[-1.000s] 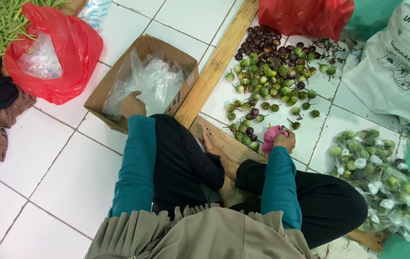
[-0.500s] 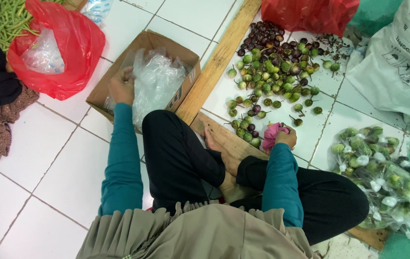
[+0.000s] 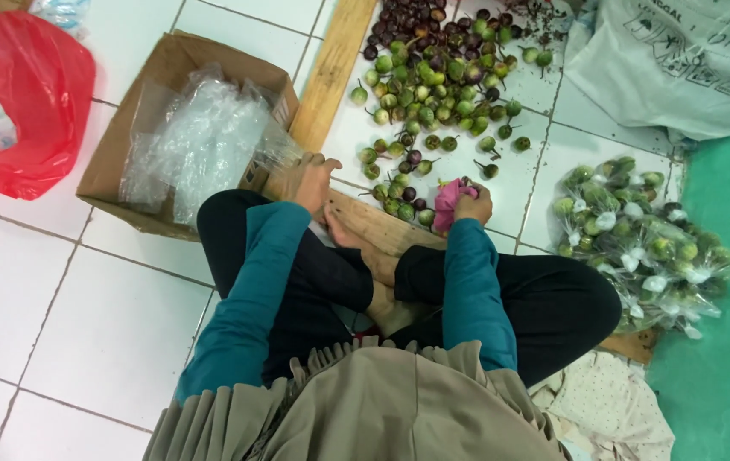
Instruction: The person cleans eggplants one at a time with a cloth, placing them into a small plastic bag after wiping each one.
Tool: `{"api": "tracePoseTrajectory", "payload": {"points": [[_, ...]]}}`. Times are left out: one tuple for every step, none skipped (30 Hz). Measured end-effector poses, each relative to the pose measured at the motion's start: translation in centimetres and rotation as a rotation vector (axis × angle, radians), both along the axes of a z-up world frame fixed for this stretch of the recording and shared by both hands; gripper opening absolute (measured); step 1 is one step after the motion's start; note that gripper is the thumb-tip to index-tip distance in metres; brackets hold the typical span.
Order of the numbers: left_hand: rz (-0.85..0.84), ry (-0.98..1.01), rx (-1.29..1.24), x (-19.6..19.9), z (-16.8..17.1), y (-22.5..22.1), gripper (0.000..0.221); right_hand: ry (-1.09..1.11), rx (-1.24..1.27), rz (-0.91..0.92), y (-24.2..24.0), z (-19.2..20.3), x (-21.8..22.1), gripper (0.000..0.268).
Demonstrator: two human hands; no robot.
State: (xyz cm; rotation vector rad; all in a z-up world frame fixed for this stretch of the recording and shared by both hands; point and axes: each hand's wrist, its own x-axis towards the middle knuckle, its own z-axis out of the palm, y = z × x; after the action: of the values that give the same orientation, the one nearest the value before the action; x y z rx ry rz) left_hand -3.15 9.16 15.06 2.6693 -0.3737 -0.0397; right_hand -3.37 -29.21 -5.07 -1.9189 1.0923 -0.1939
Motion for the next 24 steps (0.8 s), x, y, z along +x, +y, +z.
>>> {"api": "tracePoseTrajectory", "payload": {"points": [[-0.002, 0.007, 0.001, -0.4, -0.7, -0.3, 0.05, 0.007, 0.001, -0.002, 0.1, 0.6, -0.2, 0.035], [-0.014, 0.005, 0.056, -0.7, -1.3, -0.5, 0.048, -0.036, 0.009, -0.029, 0.2, 1.3, -0.3, 0.036], [-0.026, -0.003, 0.112, -0.8, -1.8, -0.8, 0.047, -0.084, 0.019, -0.055, 0.4, 2.0, -0.1, 0.038], [-0.028, 0.0, 0.114, 0.3, -6.3, -0.3, 0.047, -0.082, 0.02, -0.057, 0.8, 3.0, 0.0, 0.038], [-0.029, 0.077, 0.067, 1.5, -10.8, 0.2, 0.045, -0.176, 0.067, -0.116, 1.1, 3.9, -0.1, 0.04], [-0.029, 0.154, 0.02, 2.7, -15.4, 0.6, 0.042, -0.272, 0.113, -0.175, 1.4, 4.8, -0.1, 0.042], [-0.038, 0.166, 0.023, 2.2, -16.2, 0.4, 0.042, -0.26, 0.113, -0.185, 1.8, 6.9, -0.4, 0.042], [-0.053, 0.22, -0.081, 1.8, -17.1, 0.3, 0.044, -0.367, 0.183, -0.209, 2.2, 8.9, -0.5, 0.042], [-0.068, 0.267, -0.186, 1.9, -17.8, 0.0, 0.045, -0.483, 0.252, -0.233, 2.5, 11.0, -0.2, 0.043], [-0.076, 0.272, -0.184, 2.6, -20.1, -0.1, 0.045, -0.48, 0.25, -0.242, 2.0, 12.7, -0.2, 0.043], [-0.096, 0.273, -0.155, 2.9, -22.5, -0.2, 0.04, -0.591, 0.329, -0.234, 1.6, 14.4, -0.4, 0.042], [-0.115, 0.273, -0.127, 3.2, -24.9, -0.4, 0.037, -0.702, 0.408, -0.225, 1.2, 16.0, -0.6, 0.042], [-0.119, 0.283, -0.127, 2.6, -21.4, -1.5, 0.037, -0.694, 0.404, -0.231, 1.2, 18.7, -1.4, 0.042], [-0.122, 0.235, -0.023, 2.1, -17.8, -2.6, 0.032, -0.765, 0.419, -0.213, 1.3, 21.5, -2.2, 0.04], [-0.127, 0.182, 0.08, 1.9, -14.2, -3.7, 0.027, -0.842, 0.434, -0.195, 1.4, 24.4, -2.6, 0.038], [-0.133, 0.186, 0.08, 1.9, -13.2, -5.0, 0.027, -0.839, 0.43, -0.201, 0.8, 25.3, -3.2, 0.038], [-0.136, 0.164, 0.111, 1.7, -12.1, -6.4, 0.026, -0.915, 0.44, -0.193, 0.1, 26.2, -3.8, 0.038], [-0.139, 0.141, 0.142, 1.5, -11.1, -7.7, 0.026, -0.992, 0.45, -0.184, -0.5, 27.2, -4.5, 0.039], [-0.143, 0.147, 0.14, 1.6, -12.5, -8.9, 0.026, -0.987, 0.446, -0.187, -1.1, 27.7, -5.6, 0.039], [-0.203, 0.126, 0.149, 1.7, -13.8, -10.0, 0.027, -1.018, 0.449, -0.162, -1.7, 28.2, -6.6, 0.039], [-0.265, 0.099, 0.158, 2.2, -15.0, -11.1, 0.029, -1.055, 0.452, -0.137, -2.3, 28.9, -7.4, 0.039], [-0.269, 0.1, 0.157, 2.1, -15.9, -12.3, 0.029, -1.055, 0.449, -0.14, -3.5, 28.0, -8.2, 0.039], [-0.28, 0.034, 0.197, 1.7, -16.8, -13.4, 0.027, -1.065, 0.446, -0.124, -4.7, 27.2, -9.2, 0.04], [-0.291, -0.032, 0.236, 1.3, -17.7, -14.5, 0.026, -1.074, 0.443, -0.107, -5.9, 26.3, -10.2, 0.041]]}}
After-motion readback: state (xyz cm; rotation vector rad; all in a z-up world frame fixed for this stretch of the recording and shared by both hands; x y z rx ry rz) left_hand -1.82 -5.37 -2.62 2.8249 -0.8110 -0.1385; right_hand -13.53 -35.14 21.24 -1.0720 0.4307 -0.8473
